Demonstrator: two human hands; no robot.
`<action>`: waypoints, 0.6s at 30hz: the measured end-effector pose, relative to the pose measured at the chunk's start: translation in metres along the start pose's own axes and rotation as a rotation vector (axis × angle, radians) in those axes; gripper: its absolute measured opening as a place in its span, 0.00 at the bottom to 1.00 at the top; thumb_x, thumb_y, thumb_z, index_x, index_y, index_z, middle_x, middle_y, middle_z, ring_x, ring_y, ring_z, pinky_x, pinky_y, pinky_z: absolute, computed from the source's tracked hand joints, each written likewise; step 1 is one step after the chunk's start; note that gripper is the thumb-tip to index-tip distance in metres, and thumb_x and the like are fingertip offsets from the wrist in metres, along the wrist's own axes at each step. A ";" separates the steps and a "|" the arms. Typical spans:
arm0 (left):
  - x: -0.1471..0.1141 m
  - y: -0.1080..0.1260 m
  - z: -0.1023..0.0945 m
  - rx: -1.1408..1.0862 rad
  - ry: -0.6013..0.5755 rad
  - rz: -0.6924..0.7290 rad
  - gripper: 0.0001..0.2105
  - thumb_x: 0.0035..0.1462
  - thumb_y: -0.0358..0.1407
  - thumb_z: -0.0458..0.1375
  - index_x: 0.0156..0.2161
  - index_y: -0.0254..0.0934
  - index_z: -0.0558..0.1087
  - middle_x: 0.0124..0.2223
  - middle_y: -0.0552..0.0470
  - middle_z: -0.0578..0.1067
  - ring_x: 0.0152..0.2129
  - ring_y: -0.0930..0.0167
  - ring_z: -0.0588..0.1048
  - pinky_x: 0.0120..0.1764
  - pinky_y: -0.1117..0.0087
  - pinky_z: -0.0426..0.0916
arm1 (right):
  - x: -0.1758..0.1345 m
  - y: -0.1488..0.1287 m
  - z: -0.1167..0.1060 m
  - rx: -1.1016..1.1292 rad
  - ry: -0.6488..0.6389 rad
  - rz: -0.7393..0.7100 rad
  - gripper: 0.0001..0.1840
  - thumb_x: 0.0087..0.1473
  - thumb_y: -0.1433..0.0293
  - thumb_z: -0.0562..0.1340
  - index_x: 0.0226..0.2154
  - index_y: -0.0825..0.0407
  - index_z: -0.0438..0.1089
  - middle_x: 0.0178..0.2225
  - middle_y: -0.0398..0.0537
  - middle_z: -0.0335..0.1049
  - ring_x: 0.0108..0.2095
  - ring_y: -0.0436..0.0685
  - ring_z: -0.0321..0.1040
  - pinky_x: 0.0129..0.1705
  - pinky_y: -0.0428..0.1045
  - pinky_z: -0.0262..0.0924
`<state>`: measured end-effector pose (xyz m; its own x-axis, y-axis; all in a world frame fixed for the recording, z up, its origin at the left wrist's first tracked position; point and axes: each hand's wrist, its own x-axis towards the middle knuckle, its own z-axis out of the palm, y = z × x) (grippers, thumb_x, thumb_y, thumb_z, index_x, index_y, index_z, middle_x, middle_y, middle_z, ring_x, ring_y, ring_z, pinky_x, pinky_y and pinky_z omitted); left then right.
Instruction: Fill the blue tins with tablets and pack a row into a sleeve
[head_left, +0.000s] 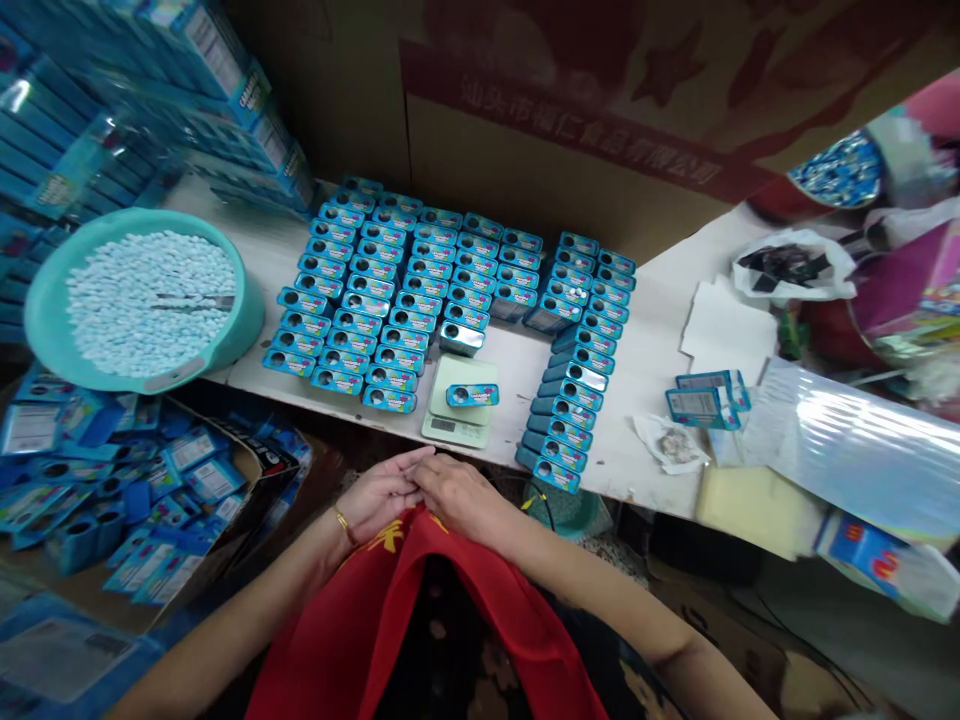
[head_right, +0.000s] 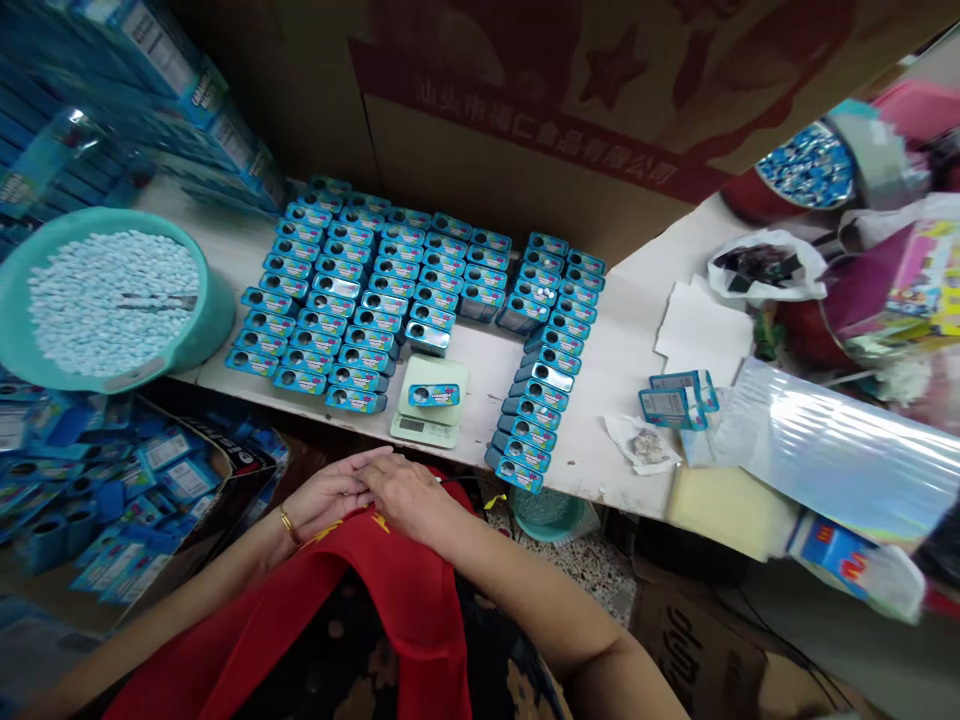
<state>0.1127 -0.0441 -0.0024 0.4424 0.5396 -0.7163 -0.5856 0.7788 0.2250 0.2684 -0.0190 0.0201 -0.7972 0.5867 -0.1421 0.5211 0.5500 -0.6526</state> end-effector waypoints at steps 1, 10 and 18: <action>0.000 0.000 -0.001 0.001 -0.007 0.007 0.22 0.42 0.19 0.54 0.46 0.31 0.68 0.46 0.42 0.71 0.45 0.67 0.68 0.50 0.66 0.57 | 0.000 0.002 -0.003 -0.001 0.017 -0.002 0.10 0.54 0.73 0.52 0.40 0.53 0.63 0.35 0.49 0.65 0.38 0.53 0.60 0.40 0.48 0.57; -0.002 0.011 0.002 0.011 0.187 0.015 0.16 0.44 0.18 0.55 0.41 0.28 0.70 0.42 0.41 0.73 0.40 0.70 0.72 0.46 0.72 0.63 | 0.020 0.086 -0.047 -0.414 0.187 0.310 0.25 0.49 0.70 0.58 0.51 0.51 0.56 0.48 0.53 0.60 0.45 0.60 0.56 0.44 0.54 0.53; -0.002 0.018 -0.011 -0.025 0.244 0.057 0.18 0.42 0.20 0.57 0.43 0.28 0.69 0.45 0.39 0.72 0.43 0.67 0.70 0.47 0.71 0.63 | 0.019 0.161 -0.098 -0.537 0.403 0.563 0.23 0.51 0.67 0.55 0.51 0.54 0.57 0.44 0.52 0.63 0.43 0.60 0.56 0.41 0.50 0.54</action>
<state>0.0939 -0.0346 -0.0045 0.2328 0.4866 -0.8421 -0.6226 0.7397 0.2553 0.3671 0.1385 -0.0150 -0.2628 0.9648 0.0020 0.9588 0.2614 -0.1114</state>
